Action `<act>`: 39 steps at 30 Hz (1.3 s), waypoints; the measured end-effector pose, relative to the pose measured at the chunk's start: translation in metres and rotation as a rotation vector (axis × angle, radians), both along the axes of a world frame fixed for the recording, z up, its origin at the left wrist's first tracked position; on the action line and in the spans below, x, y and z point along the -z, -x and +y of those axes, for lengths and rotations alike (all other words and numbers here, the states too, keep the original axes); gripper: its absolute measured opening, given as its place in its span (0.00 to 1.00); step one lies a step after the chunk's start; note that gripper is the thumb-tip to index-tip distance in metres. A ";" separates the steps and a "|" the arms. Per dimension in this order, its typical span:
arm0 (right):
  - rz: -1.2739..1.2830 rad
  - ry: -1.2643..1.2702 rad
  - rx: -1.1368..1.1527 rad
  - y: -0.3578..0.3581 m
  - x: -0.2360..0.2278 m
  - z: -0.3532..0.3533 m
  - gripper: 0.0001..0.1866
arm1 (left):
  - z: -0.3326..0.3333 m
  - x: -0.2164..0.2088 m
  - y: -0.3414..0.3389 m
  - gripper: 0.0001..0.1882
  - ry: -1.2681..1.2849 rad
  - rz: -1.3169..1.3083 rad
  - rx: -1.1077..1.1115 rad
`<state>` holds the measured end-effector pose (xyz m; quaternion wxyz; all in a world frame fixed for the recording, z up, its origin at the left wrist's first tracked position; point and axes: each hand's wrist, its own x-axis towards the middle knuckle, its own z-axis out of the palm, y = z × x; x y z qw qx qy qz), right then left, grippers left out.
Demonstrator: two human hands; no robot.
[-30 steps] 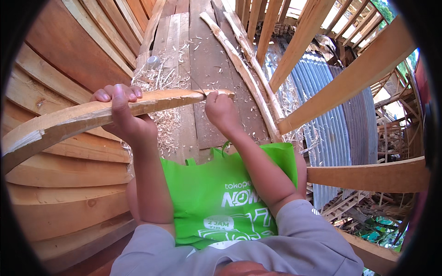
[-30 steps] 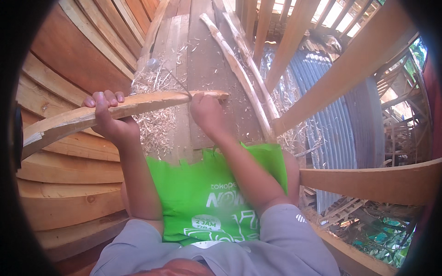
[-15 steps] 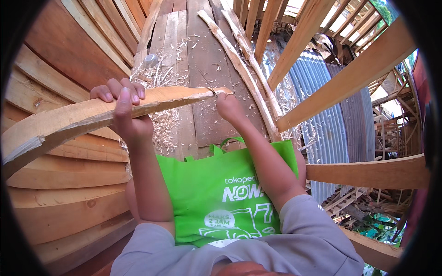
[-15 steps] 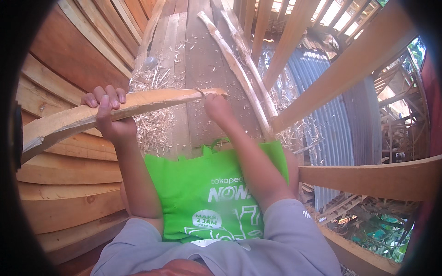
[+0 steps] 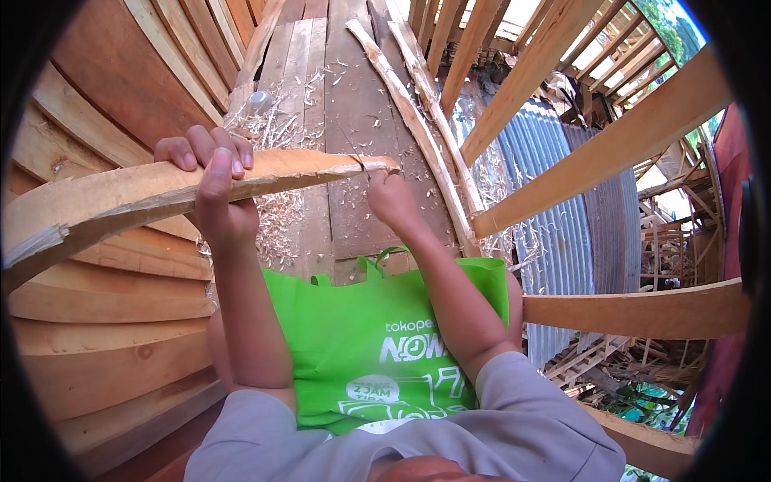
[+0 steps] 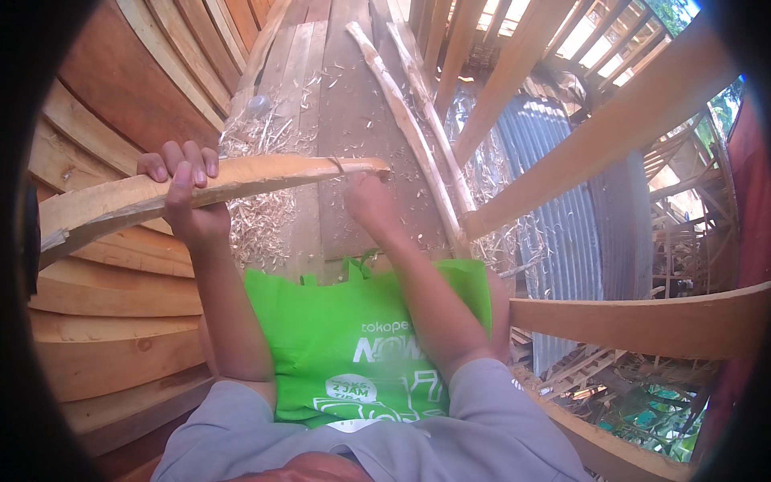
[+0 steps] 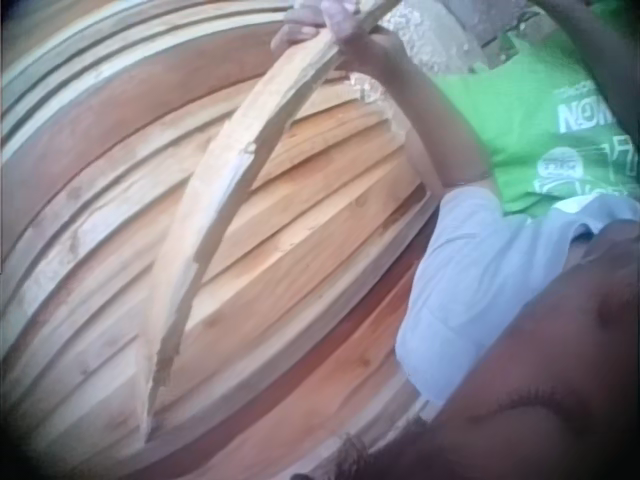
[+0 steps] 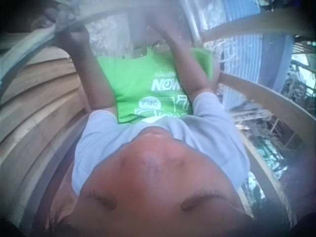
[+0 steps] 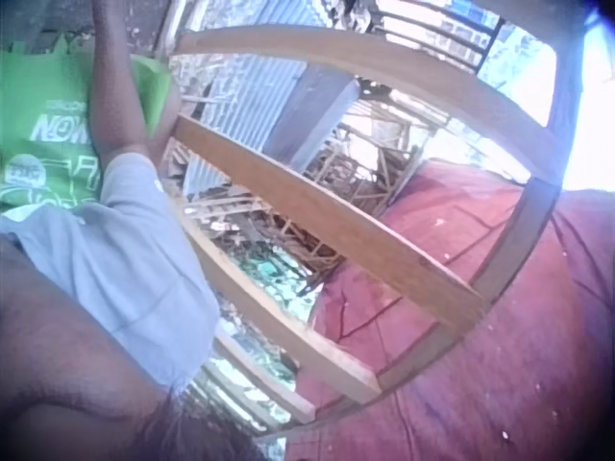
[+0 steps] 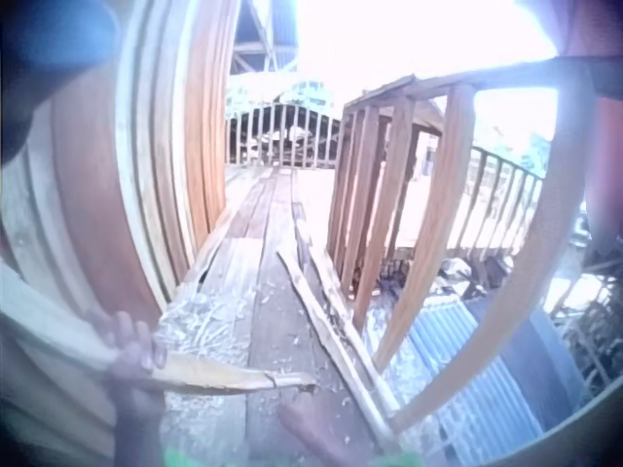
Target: The person holds a curved wooden piece and uses a knife to shave and shape its surface. Wood shavings accumulate on the workbench as the person repeatedly scrapes along the length of the piece.
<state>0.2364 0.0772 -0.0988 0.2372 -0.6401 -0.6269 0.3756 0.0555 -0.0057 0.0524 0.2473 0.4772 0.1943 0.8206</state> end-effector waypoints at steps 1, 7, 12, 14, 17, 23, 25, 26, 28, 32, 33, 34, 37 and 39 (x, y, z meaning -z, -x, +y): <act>-0.005 0.011 -0.040 0.008 -0.021 -0.002 0.31 | 0.000 -0.001 0.001 0.17 0.004 -0.002 -0.004; 0.013 0.084 0.012 -0.006 0.026 0.024 0.32 | 0.001 -0.004 -0.011 0.16 0.046 0.009 -0.004; -0.009 0.038 0.014 0.013 -0.020 -0.007 0.32 | 0.000 -0.005 -0.004 0.16 0.044 0.007 -0.039; -0.061 0.012 -0.159 0.022 -0.060 -0.022 0.32 | -0.003 -0.001 0.000 0.15 0.058 0.022 -0.051; -0.001 -0.032 0.121 -0.007 0.033 0.018 0.32 | -0.001 -0.010 -0.013 0.15 0.078 -0.003 -0.049; 0.056 0.080 0.121 -0.008 0.062 0.026 0.31 | -0.001 -0.007 -0.012 0.16 0.061 -0.021 -0.058; 0.036 0.107 -0.003 0.015 0.009 0.010 0.30 | -0.004 -0.004 -0.006 0.16 0.070 -0.014 -0.070; 0.003 0.108 -0.070 0.019 -0.005 0.002 0.31 | -0.003 -0.003 -0.005 0.16 0.067 -0.017 -0.075; 0.059 0.107 -0.026 -0.002 0.029 0.021 0.32 | 0.000 -0.009 -0.014 0.16 0.064 -0.020 -0.048; 0.070 0.118 0.023 0.000 0.020 0.024 0.33 | 0.000 -0.007 -0.013 0.16 0.062 -0.021 -0.061; 0.037 0.091 0.044 0.002 0.014 0.016 0.33 | -0.001 -0.007 -0.012 0.16 0.066 -0.025 -0.060; 0.024 0.097 0.041 0.003 0.009 0.012 0.33 | 0.000 -0.007 -0.013 0.16 0.064 -0.024 -0.052; 0.018 0.029 -0.002 0.018 -0.018 -0.001 0.32 | 0.000 -0.003 -0.008 0.16 0.050 -0.039 -0.063; 0.031 -0.097 -0.064 0.029 -0.044 -0.022 0.33 | -0.004 0.000 -0.001 0.15 0.069 -0.030 -0.097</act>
